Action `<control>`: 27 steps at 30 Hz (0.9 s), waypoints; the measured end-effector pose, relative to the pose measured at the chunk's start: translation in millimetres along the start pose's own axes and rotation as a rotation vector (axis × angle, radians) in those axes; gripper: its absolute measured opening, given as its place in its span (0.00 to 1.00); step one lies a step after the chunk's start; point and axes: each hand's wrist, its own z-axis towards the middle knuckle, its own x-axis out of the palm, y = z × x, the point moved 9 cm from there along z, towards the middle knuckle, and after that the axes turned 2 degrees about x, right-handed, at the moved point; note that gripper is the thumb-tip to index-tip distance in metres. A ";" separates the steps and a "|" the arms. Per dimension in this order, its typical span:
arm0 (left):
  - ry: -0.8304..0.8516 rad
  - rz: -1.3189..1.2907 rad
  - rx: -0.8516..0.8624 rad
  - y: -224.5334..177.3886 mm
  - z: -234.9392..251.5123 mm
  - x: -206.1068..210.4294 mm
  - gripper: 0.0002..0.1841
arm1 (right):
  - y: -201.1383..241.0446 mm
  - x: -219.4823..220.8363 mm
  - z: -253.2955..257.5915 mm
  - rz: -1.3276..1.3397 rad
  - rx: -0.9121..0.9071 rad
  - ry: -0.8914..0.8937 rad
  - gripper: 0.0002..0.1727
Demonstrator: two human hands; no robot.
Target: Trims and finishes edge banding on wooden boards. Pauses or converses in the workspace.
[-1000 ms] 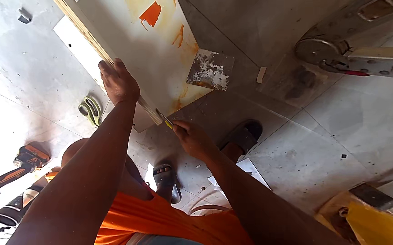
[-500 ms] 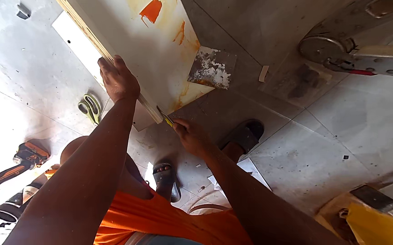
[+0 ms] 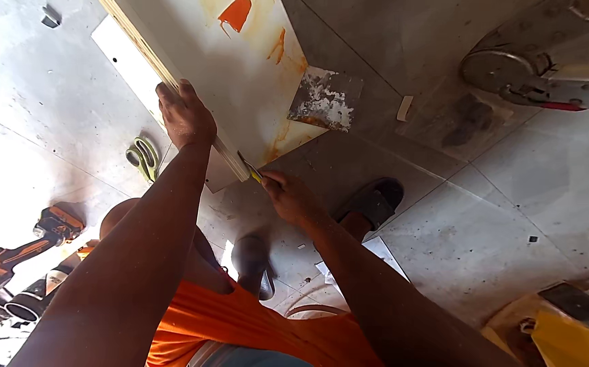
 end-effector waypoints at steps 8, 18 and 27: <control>0.013 0.006 0.005 0.2 -0.2 1.6 0.27 | -30.3 -8.6 -25.7 -0.031 0.131 0.083 0.24; 0.003 0.011 -0.003 2.3 -2.3 0.7 0.26 | 10.2 1.5 11.8 0.001 -0.008 0.010 0.23; 0.008 0.016 -0.010 1.2 -2.8 0.7 0.27 | -43.6 6.9 -22.0 -0.017 0.140 0.100 0.25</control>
